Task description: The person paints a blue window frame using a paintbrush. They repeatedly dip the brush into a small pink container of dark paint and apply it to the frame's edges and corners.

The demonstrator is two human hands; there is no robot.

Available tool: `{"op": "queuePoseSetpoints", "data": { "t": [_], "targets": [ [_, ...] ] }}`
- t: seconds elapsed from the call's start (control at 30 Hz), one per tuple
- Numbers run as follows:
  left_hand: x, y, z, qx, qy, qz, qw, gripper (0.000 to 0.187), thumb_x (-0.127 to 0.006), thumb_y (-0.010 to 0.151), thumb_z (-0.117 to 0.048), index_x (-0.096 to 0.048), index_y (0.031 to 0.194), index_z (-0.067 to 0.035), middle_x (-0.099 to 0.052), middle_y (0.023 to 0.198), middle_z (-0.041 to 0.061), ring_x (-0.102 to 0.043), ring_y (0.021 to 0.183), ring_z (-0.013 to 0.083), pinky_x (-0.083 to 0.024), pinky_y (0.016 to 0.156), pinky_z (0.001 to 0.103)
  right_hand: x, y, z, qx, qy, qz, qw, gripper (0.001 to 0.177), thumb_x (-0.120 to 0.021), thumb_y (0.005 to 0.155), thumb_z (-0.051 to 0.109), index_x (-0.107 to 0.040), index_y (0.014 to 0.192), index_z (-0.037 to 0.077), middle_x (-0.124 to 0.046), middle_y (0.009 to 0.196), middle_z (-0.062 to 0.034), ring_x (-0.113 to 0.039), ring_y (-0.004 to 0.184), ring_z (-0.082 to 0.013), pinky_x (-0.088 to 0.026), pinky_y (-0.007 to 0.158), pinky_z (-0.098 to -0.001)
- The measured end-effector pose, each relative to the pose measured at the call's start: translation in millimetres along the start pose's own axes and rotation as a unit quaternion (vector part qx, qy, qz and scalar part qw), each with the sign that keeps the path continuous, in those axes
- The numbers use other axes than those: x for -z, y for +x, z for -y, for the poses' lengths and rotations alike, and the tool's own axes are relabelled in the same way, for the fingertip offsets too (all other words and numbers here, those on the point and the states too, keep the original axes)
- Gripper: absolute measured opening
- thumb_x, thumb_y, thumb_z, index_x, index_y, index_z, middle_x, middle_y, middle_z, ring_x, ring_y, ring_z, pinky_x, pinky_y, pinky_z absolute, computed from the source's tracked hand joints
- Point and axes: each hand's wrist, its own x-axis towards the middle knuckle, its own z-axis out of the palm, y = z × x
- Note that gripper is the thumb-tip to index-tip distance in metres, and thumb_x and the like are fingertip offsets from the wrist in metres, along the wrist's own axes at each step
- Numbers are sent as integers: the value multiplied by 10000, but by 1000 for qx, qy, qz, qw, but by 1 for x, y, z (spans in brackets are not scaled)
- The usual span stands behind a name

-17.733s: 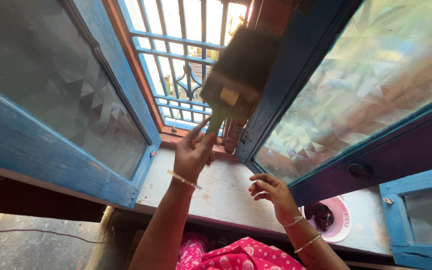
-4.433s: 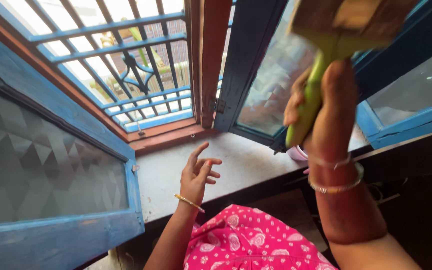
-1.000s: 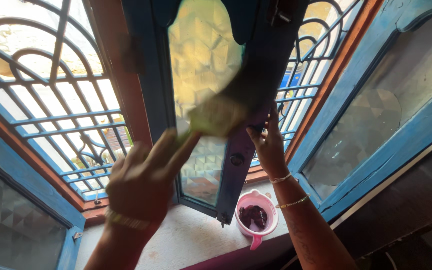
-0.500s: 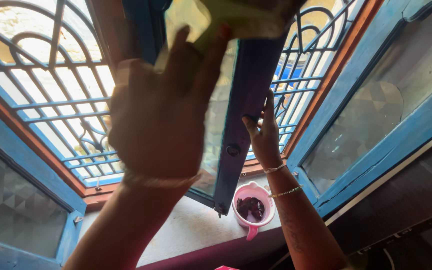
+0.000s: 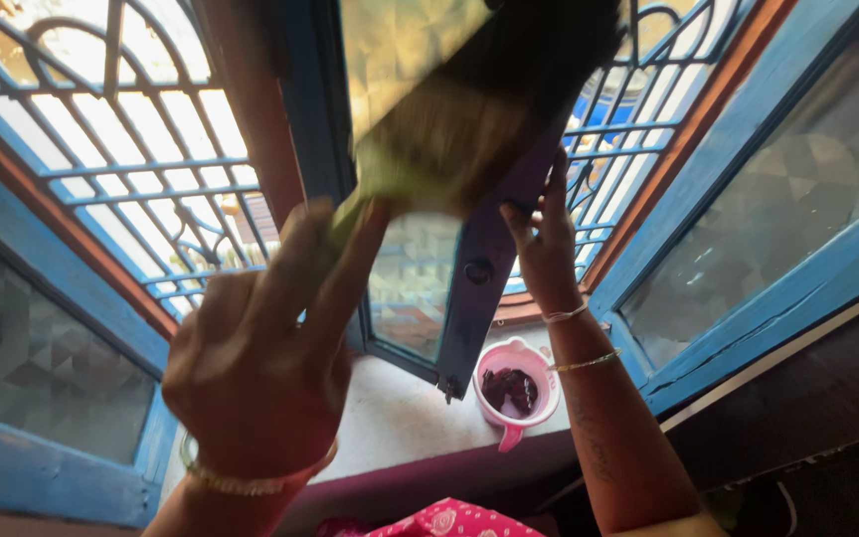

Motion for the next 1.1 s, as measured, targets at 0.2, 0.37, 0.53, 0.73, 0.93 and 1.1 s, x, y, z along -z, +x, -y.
{"op": "queuePoseSetpoints", "data": {
  "t": [0.2,0.37,0.53,0.73,0.93,1.1],
  "targets": [
    [-58,-2,-15,-27,-2,31,999,632,-635,881,-69,-634,1461,-319,-679,1302,-15,-584,778,211,-507,591,304,7,-14,-1,-12,36,41,998,899,-640,969,-88,-115,1669,118,-605,1432,-140,-662,1239,-215,-583,1015,-329],
    [-100,-92,-25,-67,-80,153,983,614,-625,834,-104,-623,1410,-316,-688,1183,34,-634,744,206,-552,569,344,9,-39,-25,40,-11,61,997,838,-654,970,-156,-239,1655,87,-553,1548,-177,-538,1440,-291,-440,1193,-393],
    [-105,-118,-4,-43,-81,191,977,541,-648,855,-77,-673,1341,-315,-715,1183,29,-636,663,171,-545,544,332,7,-57,-45,-156,172,124,965,948,-517,773,-186,-200,1635,47,-463,1578,-116,-405,1498,-229,-334,1226,-349],
    [-68,-32,6,9,-88,19,996,424,-655,996,-105,-695,1382,-277,-711,1254,24,-633,711,169,-516,578,306,4,-60,-29,-213,253,126,935,849,-515,805,-162,-290,1596,48,-571,1413,-99,-526,1375,-215,-405,1165,-358],
    [-77,-7,1,30,-65,-5,997,502,-632,1003,-59,-646,1448,-290,-683,1253,-4,-607,726,188,-501,553,294,0,-68,-40,-228,215,98,944,657,-549,919,-131,-382,1537,17,-625,1307,-88,-617,1237,-188,-504,1049,-327],
    [-120,-105,-11,-7,-74,162,984,631,-639,836,-56,-624,1423,-286,-675,1151,39,-632,697,243,-508,486,362,0,-73,-74,-229,215,81,946,686,-566,950,-131,-332,1576,25,-572,1285,-101,-579,1173,-199,-494,990,-307]
  ]
}}
